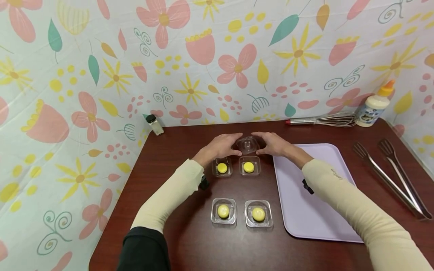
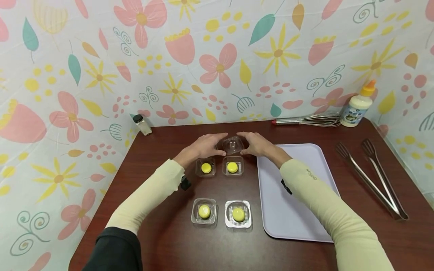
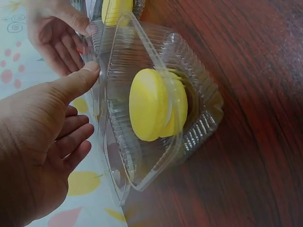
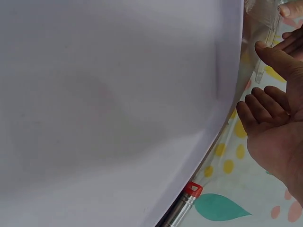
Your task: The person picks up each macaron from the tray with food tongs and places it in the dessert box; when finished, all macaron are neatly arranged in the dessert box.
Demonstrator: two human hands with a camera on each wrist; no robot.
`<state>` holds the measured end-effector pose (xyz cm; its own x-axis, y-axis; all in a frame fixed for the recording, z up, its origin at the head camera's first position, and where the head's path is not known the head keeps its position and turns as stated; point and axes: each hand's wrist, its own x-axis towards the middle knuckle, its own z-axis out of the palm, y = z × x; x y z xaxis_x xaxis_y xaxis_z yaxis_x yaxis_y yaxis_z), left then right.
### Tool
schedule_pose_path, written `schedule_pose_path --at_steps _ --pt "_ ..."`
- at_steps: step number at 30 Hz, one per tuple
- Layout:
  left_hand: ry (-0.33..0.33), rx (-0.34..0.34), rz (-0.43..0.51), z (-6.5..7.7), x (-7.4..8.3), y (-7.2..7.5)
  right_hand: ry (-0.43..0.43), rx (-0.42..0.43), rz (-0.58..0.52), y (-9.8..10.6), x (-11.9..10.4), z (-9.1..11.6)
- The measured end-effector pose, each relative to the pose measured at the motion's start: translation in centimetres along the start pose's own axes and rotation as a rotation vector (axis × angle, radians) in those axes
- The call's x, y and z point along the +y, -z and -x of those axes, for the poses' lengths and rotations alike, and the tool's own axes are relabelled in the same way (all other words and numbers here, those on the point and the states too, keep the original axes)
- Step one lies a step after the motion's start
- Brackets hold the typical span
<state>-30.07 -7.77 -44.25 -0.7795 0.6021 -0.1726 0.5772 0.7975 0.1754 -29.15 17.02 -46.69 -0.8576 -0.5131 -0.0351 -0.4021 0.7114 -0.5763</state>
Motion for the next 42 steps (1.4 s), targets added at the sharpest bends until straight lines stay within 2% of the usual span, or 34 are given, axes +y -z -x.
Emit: schedule_pose_path --at_steps 6,15,22,28,38,42 --pt "-0.009 0.015 -0.01 -0.3 0.0 -0.2 0.033 0.018 -0.008 -0.5 -0.4 -0.1" --pt "-0.035 0.034 0.008 -0.8 -0.1 -0.7 0.032 0.058 -0.028 -0.8 -0.4 -0.1" --pt "-0.066 0.096 0.039 -0.8 -0.3 -0.4 0.063 0.099 -0.095 -0.4 -0.6 0.1" --pt "-0.092 0.153 0.125 -0.3 -0.6 0.1 0.107 0.204 -0.156 0.1 -0.9 0.7" --pt "-0.155 0.271 0.4 1.9 -0.8 1.3 0.235 0.436 -0.232 0.6 -1.9 2.4" --pt "-0.205 0.365 0.409 2.6 -0.6 1.5 0.246 0.52 -0.216 0.7 -2.4 3.2"
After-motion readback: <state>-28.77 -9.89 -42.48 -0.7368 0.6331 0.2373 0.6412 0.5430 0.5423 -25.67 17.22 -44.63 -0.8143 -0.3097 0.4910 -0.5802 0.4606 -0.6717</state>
